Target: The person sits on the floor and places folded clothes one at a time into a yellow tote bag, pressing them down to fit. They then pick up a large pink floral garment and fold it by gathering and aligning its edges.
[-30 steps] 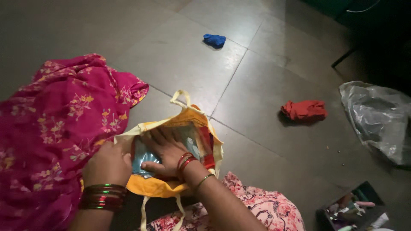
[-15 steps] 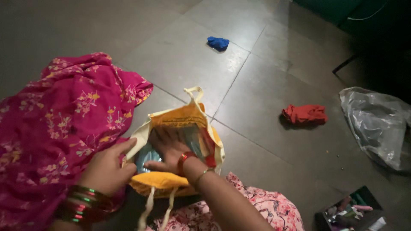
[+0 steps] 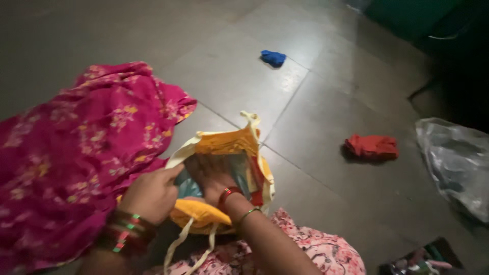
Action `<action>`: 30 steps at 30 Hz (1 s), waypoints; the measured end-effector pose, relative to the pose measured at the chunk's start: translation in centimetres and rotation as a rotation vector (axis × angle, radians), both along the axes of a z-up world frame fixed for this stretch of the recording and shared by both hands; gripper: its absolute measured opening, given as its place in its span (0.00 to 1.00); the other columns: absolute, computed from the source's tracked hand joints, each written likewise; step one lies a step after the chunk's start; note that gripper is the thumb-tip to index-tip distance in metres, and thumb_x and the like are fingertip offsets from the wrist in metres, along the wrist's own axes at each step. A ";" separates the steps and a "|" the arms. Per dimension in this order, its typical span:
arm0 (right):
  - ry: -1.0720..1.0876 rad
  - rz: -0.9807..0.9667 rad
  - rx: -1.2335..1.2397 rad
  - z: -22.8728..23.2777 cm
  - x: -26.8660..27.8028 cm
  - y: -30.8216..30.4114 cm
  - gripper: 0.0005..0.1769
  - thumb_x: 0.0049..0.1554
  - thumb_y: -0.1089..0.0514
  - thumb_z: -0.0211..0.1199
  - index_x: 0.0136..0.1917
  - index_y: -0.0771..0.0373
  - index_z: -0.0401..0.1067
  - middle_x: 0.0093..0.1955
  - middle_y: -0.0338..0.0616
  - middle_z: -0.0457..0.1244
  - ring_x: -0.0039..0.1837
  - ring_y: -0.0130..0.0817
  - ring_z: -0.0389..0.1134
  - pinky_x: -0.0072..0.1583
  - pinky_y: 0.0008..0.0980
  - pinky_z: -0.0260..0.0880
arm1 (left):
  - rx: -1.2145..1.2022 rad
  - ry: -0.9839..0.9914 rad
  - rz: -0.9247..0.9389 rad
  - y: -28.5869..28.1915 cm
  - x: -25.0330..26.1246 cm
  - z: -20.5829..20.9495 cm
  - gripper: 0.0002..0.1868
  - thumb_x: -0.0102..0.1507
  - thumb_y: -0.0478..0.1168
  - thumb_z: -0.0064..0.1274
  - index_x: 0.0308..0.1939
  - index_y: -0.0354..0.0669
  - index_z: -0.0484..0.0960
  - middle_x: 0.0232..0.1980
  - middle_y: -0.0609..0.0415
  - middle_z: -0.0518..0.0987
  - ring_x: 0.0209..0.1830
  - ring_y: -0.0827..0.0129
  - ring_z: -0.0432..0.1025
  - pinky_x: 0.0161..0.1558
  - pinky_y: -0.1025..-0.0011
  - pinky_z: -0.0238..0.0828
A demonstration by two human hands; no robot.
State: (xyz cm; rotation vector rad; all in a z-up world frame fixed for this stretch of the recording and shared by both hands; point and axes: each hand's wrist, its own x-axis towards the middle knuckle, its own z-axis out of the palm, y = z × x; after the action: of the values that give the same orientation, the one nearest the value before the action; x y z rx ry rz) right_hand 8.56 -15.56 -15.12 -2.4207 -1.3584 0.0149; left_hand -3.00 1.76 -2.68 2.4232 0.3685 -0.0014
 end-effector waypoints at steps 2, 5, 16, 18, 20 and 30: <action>-0.024 -0.004 0.005 -0.3 0.1 0.2 0.60 0.54 0.21 0.55 0.85 0.55 0.45 0.86 0.59 0.40 0.85 0.63 0.36 0.78 0.64 0.34 | -0.012 -0.127 -0.024 -0.3 0.0 0.1 0.29 0.55 0.34 0.46 0.62 0.47 0.79 0.53 0.38 0.81 0.50 0.44 0.76 0.53 0.53 0.73; -0.088 -0.062 -0.124 -0.6 0.6 0.5 0.54 0.56 0.24 0.54 0.84 0.53 0.47 0.86 0.55 0.41 0.85 0.59 0.37 0.77 0.66 0.34 | -0.057 -0.220 -0.055 -0.2 0.5 1.1 0.28 0.56 0.35 0.46 0.62 0.45 0.80 0.55 0.39 0.81 0.53 0.47 0.77 0.56 0.56 0.73; -0.055 -0.079 -0.163 -1.4 1.8 0.3 0.47 0.53 0.32 0.55 0.80 0.49 0.53 0.84 0.52 0.40 0.83 0.59 0.35 0.75 0.66 0.33 | 0.230 0.080 0.324 20.1 -3.0 -1.1 0.35 0.61 0.49 0.55 0.74 0.53 0.69 0.76 0.47 0.66 0.73 0.52 0.64 0.70 0.51 0.61; -0.061 -0.076 -0.145 -2.1 1.9 -0.2 0.45 0.53 0.31 0.54 0.79 0.49 0.55 0.83 0.50 0.43 0.83 0.57 0.38 0.76 0.64 0.35 | 0.293 0.304 0.473 26.0 -7.3 -5.3 0.37 0.61 0.49 0.57 0.76 0.54 0.67 0.78 0.49 0.65 0.74 0.52 0.63 0.70 0.49 0.61; -0.103 -0.076 -0.166 -2.5 2.3 -0.4 0.44 0.53 0.31 0.54 0.78 0.48 0.57 0.82 0.50 0.45 0.82 0.56 0.40 0.77 0.63 0.35 | 0.427 0.515 0.656 30.8 -11.6 -10.3 0.37 0.63 0.53 0.58 0.74 0.49 0.69 0.75 0.45 0.67 0.72 0.50 0.66 0.67 0.48 0.65; -0.097 0.030 0.149 0.2 1.0 -1.2 0.44 0.51 0.30 0.56 0.74 0.54 0.62 0.80 0.52 0.49 0.81 0.57 0.46 0.76 0.57 0.42 | 0.314 0.848 0.907 42.3 -22.9 -22.0 0.31 0.66 0.52 0.56 0.70 0.44 0.72 0.69 0.43 0.71 0.65 0.51 0.70 0.62 0.51 0.70</action>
State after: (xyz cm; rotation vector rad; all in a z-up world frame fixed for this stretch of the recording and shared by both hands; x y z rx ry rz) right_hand 9.61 -16.73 -14.88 -2.3035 -1.3848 -0.1917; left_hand -25.91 44.04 -24.71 2.2005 1.9175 -0.6123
